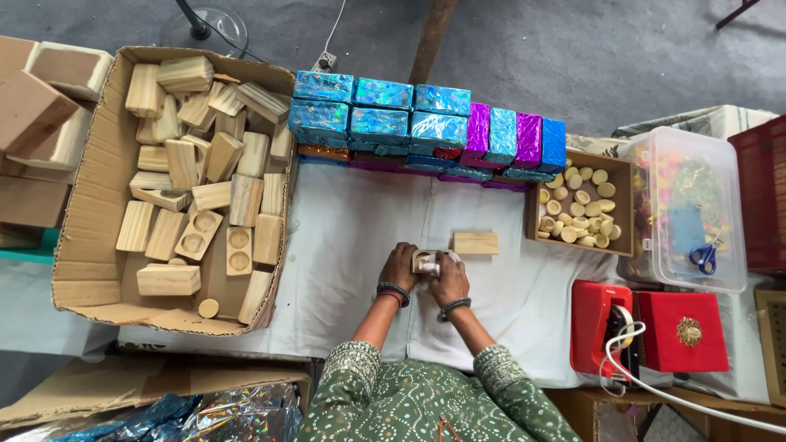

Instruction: The person wipes a rectangular wooden block with two circular indentations using a white cloth. They then pick up small, round wooden discs from a box and wipe each one individually with the cloth before placing them back.

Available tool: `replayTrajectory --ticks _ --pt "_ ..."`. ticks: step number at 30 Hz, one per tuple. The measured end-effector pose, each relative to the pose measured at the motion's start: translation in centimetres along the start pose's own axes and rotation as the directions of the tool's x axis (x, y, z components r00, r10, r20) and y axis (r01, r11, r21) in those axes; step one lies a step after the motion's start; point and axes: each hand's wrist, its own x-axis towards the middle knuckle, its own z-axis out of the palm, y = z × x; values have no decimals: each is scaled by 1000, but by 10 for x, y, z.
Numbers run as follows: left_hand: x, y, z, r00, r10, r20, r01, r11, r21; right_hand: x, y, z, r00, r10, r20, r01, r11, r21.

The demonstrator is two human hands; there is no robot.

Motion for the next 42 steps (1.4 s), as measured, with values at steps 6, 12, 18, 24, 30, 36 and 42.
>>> replayTrajectory --ticks 6,12,18,24,30,36,42 --pt "3 25 -23 999 -2 34 3 1000 -18 9 29 -36 928 -300 220 347 912 -217" --pt "6 22 -20 999 -10 45 10 1000 11 7 22 -32 881 -449 153 472 803 -365" --pt "2 16 -12 999 -21 26 20 998 55 10 2 -30 992 -22 126 37 992 -125" --pt "2 31 -29 989 -97 113 93 995 38 13 85 -26 912 360 -198 -226 843 489" --pt "4 18 -16 999 -13 47 11 999 36 33 87 -17 918 104 -382 -72 993 97" --pt "5 28 -26 994 -46 98 45 999 14 24 37 -14 960 -253 -117 233 960 -155" --pt "4 25 -23 997 -36 74 34 999 28 37 134 -15 955 35 -295 -58 996 -70"
